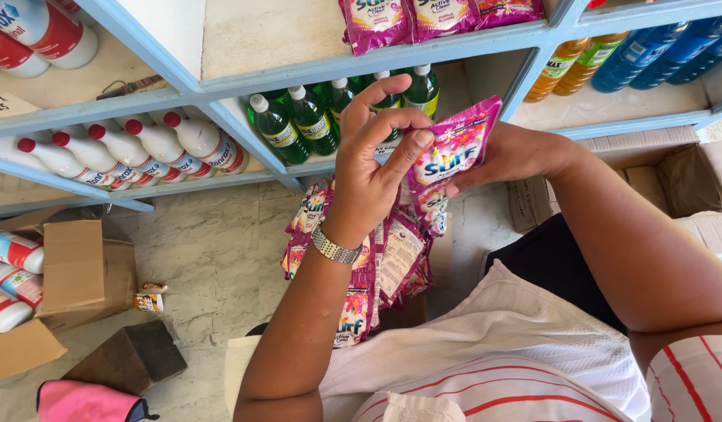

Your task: Organizing and stocking detergent sachets on grocery store shelves.

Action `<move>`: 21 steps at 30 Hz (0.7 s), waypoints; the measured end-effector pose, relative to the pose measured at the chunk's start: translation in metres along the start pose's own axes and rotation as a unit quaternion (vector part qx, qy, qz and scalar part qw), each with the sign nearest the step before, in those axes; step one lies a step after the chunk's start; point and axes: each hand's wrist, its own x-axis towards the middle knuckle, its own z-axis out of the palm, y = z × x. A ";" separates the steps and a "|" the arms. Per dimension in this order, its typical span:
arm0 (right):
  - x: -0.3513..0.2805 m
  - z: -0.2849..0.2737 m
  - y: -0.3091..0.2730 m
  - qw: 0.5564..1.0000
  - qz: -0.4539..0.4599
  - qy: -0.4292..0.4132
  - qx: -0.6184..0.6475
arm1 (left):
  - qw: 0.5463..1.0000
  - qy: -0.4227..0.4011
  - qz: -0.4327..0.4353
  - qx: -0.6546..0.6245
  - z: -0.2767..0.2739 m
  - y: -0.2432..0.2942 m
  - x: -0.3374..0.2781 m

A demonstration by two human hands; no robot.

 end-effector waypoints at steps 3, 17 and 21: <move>-0.004 0.007 -0.003 1.000 0.013 -0.008 0.005 | 0.996 -0.018 -0.033 -0.078 0.000 0.010 0.001; -0.035 0.007 -0.058 0.966 -0.154 0.193 0.077 | 0.932 -0.151 -0.145 -0.297 0.001 -0.021 -0.005; -0.049 -0.016 -0.089 0.946 -0.171 0.271 -0.046 | 0.902 -0.219 -0.160 -0.336 0.025 -0.045 -0.024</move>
